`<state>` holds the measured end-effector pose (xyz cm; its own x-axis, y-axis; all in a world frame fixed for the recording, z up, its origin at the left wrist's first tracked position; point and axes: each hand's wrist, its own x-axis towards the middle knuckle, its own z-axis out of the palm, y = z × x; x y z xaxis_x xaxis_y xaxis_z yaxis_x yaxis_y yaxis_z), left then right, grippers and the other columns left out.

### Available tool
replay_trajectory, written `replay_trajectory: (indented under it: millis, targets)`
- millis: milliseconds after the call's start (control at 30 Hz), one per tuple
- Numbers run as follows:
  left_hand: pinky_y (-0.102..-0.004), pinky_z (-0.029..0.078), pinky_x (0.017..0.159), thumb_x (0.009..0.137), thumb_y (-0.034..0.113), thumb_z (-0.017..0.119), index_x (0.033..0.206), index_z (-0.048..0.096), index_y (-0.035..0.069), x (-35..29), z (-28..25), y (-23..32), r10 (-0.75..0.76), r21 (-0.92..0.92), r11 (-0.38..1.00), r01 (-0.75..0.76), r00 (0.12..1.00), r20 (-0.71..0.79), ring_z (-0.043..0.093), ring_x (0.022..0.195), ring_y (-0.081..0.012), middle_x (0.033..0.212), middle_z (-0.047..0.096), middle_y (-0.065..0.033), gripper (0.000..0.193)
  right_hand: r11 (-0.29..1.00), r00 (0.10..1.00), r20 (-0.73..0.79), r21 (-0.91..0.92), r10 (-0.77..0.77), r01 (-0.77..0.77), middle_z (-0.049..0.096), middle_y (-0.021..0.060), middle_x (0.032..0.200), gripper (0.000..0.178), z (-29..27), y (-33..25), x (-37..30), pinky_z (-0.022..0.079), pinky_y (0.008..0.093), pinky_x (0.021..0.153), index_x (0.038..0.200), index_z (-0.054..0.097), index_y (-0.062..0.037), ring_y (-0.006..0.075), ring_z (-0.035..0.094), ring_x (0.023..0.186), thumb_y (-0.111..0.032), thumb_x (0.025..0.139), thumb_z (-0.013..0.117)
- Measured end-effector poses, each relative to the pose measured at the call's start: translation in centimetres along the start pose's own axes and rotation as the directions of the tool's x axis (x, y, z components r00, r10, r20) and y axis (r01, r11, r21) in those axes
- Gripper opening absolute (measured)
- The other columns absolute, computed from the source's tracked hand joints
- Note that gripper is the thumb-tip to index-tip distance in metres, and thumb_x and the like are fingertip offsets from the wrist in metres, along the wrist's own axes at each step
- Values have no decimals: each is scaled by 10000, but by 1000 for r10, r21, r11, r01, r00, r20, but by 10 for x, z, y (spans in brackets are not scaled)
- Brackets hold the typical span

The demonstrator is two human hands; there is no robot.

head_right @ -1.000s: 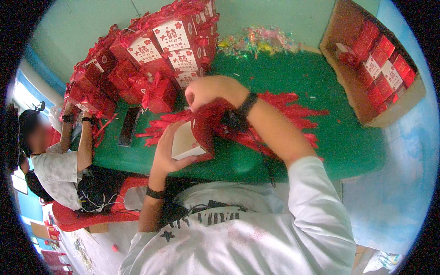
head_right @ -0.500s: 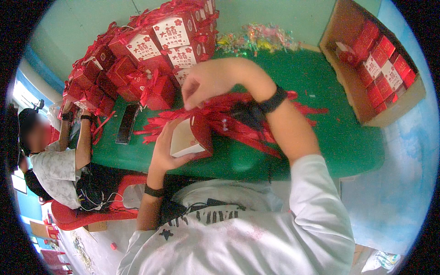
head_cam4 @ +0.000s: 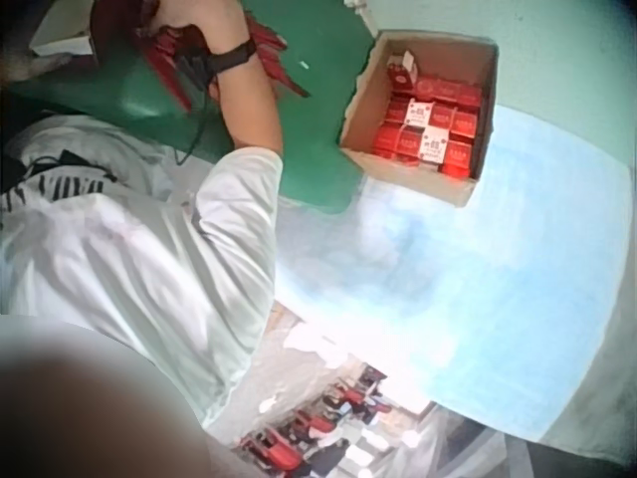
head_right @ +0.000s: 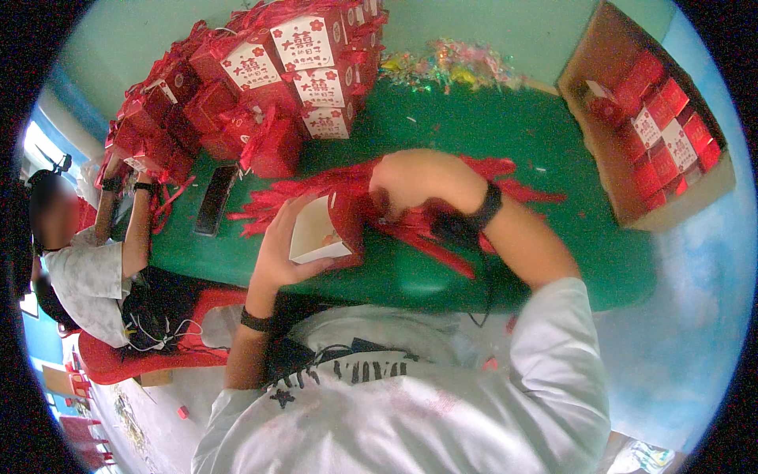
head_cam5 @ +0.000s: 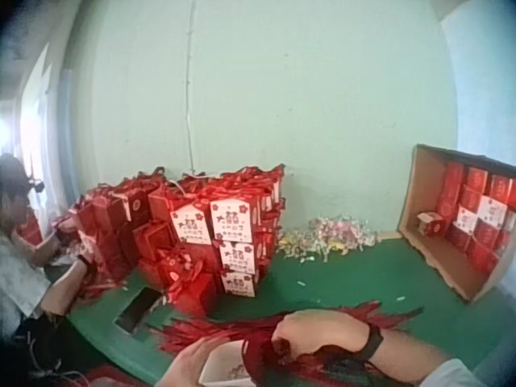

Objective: The person fills small red boxes with wrapped candies, closes the lids, and ties red ribbons around them. The person places the finished boxes into a cardboard box. The person repeats this process for multiple boxes.

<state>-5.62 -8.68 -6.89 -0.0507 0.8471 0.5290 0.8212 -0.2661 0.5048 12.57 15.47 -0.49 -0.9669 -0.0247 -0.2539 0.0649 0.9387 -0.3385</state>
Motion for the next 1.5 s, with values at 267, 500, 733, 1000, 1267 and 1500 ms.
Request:
replay_trajectory:
  millis: [267, 500, 733, 1000, 1267, 1500]
  targets:
    - [-489, 529, 1003, 644, 360, 938, 1413, 574, -17, 1, 3, -2, 35, -28, 999, -35, 999, -26, 650, 1168, -453, 1282, 655, -242, 931, 884, 911, -381, 356, -160, 304, 757, 62, 911, 266, -35, -9, -18, 536, 317, 749, 1124, 764, -51, 147, 680, 815, -276, 983, 765]
    - [-490, 531, 990, 644, 370, 938, 1415, 570, -22, 0, 1, 0, 4, -27, 1000, -4, 1000, -6, 654, 1136, -454, 1286, 655, -240, 940, 878, 779, -559, 175, -284, 446, 719, 95, 967, 244, -19, -43, -3, 520, 348, 722, 1172, 749, -45, 223, 665, 775, -238, 1038, 684]
    - [-489, 529, 997, 625, 377, 951, 1426, 569, -3, 0, 2, 0, -2, -6, 1000, 2, 1000, 9, 654, 1145, -450, 1291, 654, -230, 965, 894, 824, -454, 116, -340, 433, 672, 116, 840, 233, -17, -25, -3, 511, 388, 686, 973, 743, -18, 295, 635, 729, -245, 1010, 706]
    - [-488, 517, 1041, 620, 381, 956, 1437, 569, 8, 0, 2, 1, 32, 30, 999, -33, 999, 9, 640, 1213, -448, 1327, 645, -239, 978, 910, 929, -251, 248, -271, 333, 669, 88, 795, 255, -29, -24, -17, 504, 376, 662, 916, 740, -18, 203, 645, 721, -269, 951, 768]
    - [-493, 516, 1042, 620, 381, 955, 1440, 566, 1, -1, 4, -4, 35, 29, 999, -35, 999, 23, 639, 1219, -450, 1341, 639, -246, 983, 937, 983, -125, 307, -132, 164, 727, 61, 829, 289, -36, -24, -19, 521, 337, 682, 1035, 723, -39, 166, 664, 747, -325, 1006, 693]
    - [-490, 524, 1023, 613, 401, 963, 1437, 566, -2, -1, 4, -3, 33, 33, 999, -33, 999, 10, 650, 1191, -448, 1316, 648, -239, 999, 916, 983, -108, 358, -150, 180, 767, 84, 881, 250, -24, -27, -14, 507, 328, 719, 1149, 669, -65, 152, 669, 760, -285, 1039, 621]
